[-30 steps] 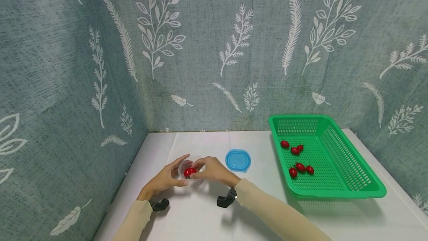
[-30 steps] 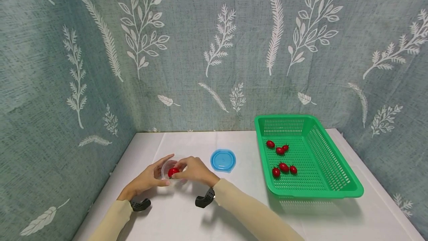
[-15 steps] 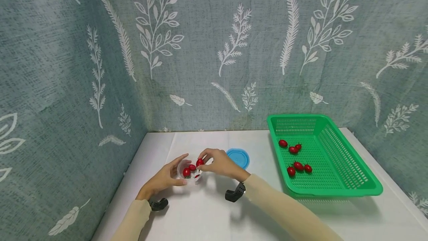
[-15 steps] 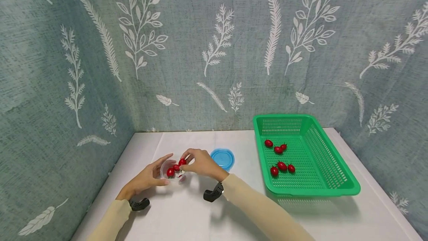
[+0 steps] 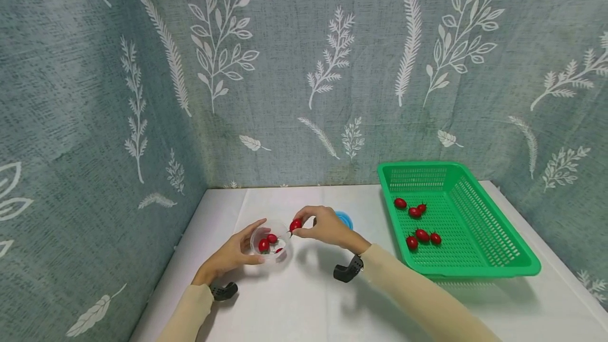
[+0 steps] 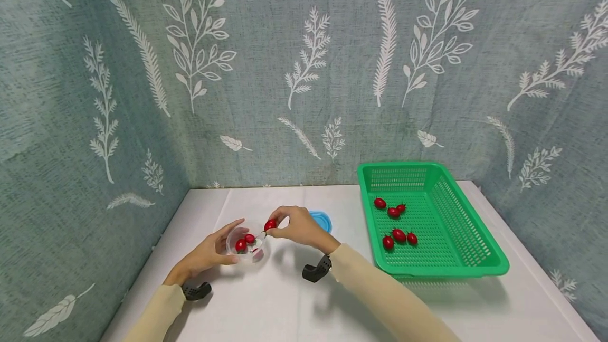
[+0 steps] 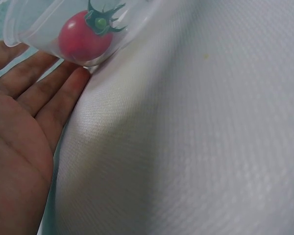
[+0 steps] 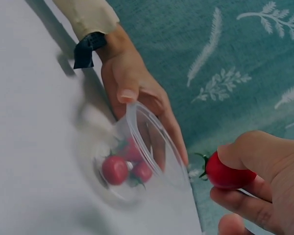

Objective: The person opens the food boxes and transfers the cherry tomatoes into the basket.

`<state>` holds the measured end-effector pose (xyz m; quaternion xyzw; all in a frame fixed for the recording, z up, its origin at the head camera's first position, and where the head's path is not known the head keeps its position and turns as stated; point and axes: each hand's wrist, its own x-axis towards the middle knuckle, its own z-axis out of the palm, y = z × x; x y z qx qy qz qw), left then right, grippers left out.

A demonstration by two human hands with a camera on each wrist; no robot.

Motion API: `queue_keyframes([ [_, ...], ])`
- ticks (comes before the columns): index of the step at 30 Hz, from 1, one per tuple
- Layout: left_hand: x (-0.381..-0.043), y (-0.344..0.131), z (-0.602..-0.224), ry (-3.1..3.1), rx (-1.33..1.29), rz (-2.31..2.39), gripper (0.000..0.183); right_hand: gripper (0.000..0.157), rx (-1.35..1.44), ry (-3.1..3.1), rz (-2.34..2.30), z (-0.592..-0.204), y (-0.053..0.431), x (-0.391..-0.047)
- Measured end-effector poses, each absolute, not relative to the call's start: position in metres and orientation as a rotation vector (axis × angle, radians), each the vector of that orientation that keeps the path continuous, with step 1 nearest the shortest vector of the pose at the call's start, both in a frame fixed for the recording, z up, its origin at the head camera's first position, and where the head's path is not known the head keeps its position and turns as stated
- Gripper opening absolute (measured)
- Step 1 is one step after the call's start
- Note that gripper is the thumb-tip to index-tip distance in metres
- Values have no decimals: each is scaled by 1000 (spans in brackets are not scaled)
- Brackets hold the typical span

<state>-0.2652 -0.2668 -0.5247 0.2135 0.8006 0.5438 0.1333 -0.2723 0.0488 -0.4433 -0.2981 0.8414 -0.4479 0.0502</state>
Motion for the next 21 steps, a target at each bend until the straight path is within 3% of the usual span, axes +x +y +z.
queue_keyframes([
  [7, -265, -270, -524, 2310, 676, 1585, 101, 25, -860, 2558, -1410, -436, 68, -273],
  [14, -267, -273, -526, 2267, 730, 1612, 101, 17, -804, 2562, -1459, -434, 87, -275],
  [21, -267, -271, -528, 2251, 710, 1611, 101, 20, -743, 2618, -1416, -434, 110, -271],
])
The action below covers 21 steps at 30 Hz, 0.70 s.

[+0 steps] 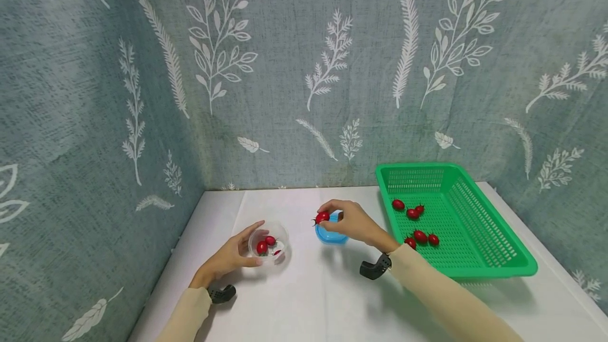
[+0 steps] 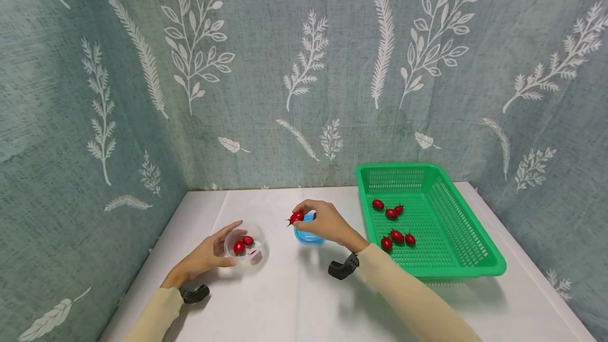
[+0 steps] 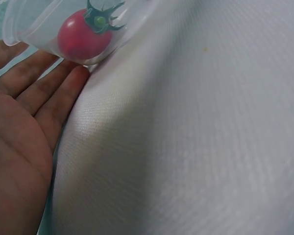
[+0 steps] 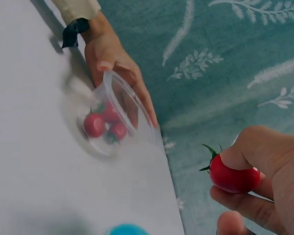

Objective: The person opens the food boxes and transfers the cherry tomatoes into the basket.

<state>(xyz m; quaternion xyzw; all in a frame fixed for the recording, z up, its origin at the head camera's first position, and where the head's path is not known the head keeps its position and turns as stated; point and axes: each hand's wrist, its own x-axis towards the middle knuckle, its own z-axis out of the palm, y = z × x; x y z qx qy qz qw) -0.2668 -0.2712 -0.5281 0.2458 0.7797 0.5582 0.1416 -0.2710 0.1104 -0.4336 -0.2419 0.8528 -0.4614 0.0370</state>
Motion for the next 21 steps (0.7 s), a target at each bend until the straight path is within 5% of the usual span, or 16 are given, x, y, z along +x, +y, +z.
queue_keyframes([
  [21, -267, -270, -526, 2246, 664, 1612, 102, 24, -665, 2788, -1365, -415, 175, -271],
])
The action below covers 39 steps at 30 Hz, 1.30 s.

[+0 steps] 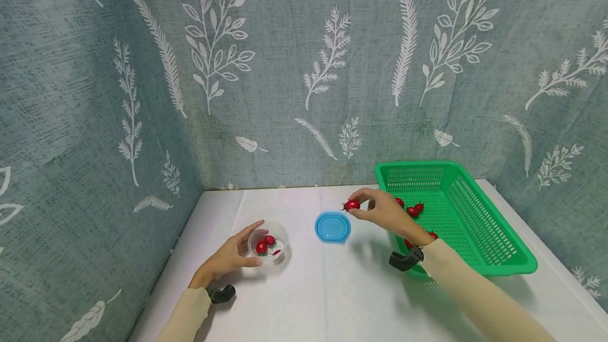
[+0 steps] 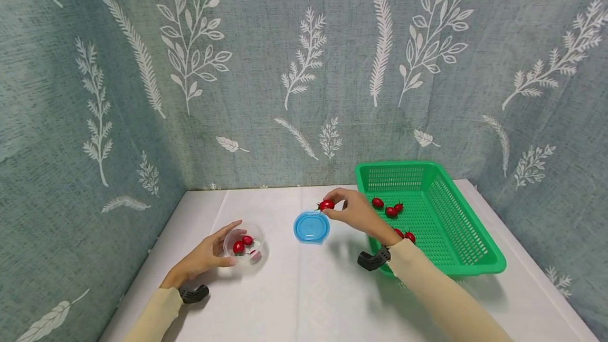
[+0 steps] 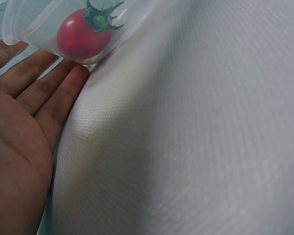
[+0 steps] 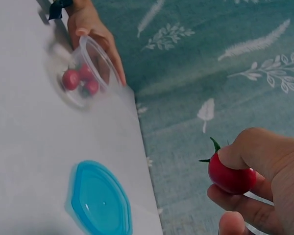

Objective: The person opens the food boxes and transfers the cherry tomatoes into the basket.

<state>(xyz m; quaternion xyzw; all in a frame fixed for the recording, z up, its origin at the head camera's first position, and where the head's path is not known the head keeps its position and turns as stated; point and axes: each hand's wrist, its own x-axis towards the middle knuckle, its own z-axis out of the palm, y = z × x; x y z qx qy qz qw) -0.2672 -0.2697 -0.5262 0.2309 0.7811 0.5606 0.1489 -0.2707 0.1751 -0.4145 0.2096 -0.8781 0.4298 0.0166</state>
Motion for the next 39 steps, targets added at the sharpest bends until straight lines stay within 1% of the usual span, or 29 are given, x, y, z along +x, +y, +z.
queue_keyframes([
  [7, -266, -269, -525, 2249, 689, 1615, 100, 24, 620, -2712, 1349, -416, 194, -268],
  [13, -266, -269, -524, 2249, 695, 1610, 102, 23, 527, -2717, 1416, -416, 210, -266],
  [18, -266, -269, -524, 2246, 677, 1606, 103, 24, 507, -2718, 1379, -415, 222, -265],
  [21, -266, -269, -524, 2242, 668, 1610, 103, 26, 482, -2726, 1331, -416, 230, -265],
  [30, -266, -269, -525, 2238, 695, 1622, 101, 32, 426, -2715, 1394, -416, 256, -260],
  [33, -266, -268, -524, 2231, 704, 1628, 101, 36, 382, -2725, 1405, -417, 265, -262],
  [39, -265, -269, -523, 2239, 680, 1625, 98, 39, 303, -2745, 1375, -418, 283, -262],
])
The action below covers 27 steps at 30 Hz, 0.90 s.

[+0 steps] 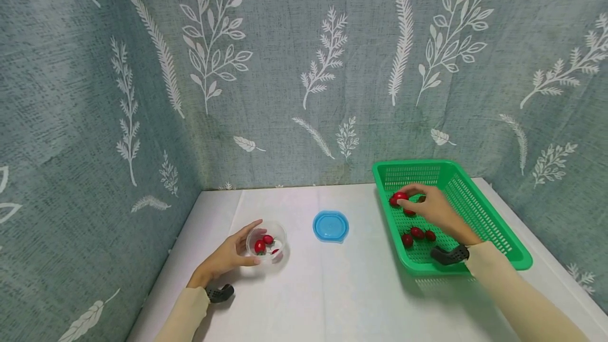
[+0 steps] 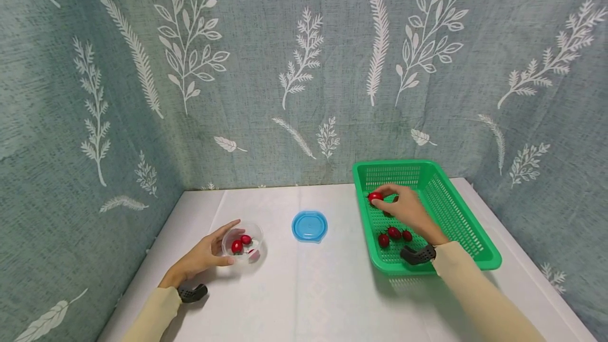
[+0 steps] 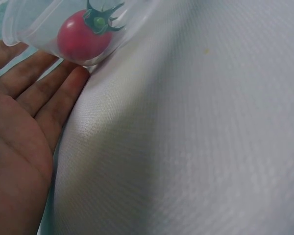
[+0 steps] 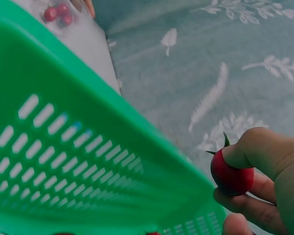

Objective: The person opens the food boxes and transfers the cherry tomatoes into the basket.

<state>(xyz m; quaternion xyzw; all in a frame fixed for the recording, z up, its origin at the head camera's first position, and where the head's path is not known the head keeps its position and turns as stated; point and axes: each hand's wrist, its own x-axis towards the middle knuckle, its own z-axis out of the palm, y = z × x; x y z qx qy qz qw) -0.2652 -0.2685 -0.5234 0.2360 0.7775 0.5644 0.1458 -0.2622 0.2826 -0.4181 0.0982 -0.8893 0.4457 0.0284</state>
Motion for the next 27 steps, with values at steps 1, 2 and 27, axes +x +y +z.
queue_keyframes([
  [1, -265, -269, -524, 2241, 675, 1622, 98, 39, 301, -2743, 1362, -418, 285, -262],
  [2, -266, -269, -524, 2243, 673, 1620, 98, 41, 295, -2742, 1350, -419, 289, -262],
  [27, -265, -267, -523, 2282, 631, 1590, 98, 53, 81, -2882, 1214, -430, 342, -263],
])
